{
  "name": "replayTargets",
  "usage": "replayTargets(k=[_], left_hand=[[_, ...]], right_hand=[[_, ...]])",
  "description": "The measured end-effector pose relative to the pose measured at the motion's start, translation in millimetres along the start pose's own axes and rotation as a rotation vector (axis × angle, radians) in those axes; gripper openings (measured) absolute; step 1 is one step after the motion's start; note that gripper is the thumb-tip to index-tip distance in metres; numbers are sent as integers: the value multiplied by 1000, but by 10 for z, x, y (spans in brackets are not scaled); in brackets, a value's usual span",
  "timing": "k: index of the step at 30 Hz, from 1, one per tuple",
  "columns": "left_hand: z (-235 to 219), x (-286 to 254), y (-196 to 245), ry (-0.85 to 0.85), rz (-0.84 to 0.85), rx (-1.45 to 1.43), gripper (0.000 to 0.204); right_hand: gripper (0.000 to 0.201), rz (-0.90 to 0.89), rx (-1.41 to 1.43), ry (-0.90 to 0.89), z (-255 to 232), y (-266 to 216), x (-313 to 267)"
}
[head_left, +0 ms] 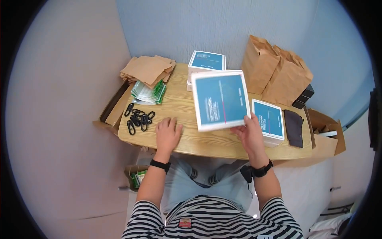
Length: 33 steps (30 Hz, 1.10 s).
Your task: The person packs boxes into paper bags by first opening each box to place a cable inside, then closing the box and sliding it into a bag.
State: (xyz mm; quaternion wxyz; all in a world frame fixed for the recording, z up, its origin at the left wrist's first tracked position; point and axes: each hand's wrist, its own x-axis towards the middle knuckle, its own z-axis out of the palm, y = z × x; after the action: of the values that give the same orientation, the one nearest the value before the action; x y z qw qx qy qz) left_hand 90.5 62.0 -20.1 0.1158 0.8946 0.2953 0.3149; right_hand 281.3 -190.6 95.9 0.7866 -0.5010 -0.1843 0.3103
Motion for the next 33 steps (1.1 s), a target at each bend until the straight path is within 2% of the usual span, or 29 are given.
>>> replayTargets(k=[3,4,6,11,17,21,25,27,28,30,31,33], left_hand=[[8,-3,-13,8,-5,-21,46],[5,-9,-14,7,3,-19,45],[-4,-7,-8,12,0,-25,45],[-25,5,-9,2,-19,-43,46],[-38,16,-8,-6,-17,-32,43],[-41,26,-6,-15,-16,-26,43],[-29,24,-10,-23,-16,-34,44],[-32,26,-16,-31,-23,-41,46],[-37,34,0,-25,-24,-37,46],[-35,42,27,-26,-22,-31,45],[-40,49,26,-31,-24,-31,45],[-49,59,2,-44,-21,-21,45]], right_hand=[[47,-36,190,80,197,-11,380],[47,-38,188,77,236,4,557],[35,-71,187,120,345,2,925],[31,-35,201,142,487,31,1782],[34,-17,175,198,565,73,2398],[41,-4,67,212,584,65,2586],[44,13,-5,272,588,131,2508],[42,-104,-295,448,598,293,2325],[42,-99,-297,454,508,509,2316],[52,-326,-696,99,261,1085,2374],[52,-321,-691,103,287,1189,2313],[45,-241,-1023,-182,439,1412,2237]])
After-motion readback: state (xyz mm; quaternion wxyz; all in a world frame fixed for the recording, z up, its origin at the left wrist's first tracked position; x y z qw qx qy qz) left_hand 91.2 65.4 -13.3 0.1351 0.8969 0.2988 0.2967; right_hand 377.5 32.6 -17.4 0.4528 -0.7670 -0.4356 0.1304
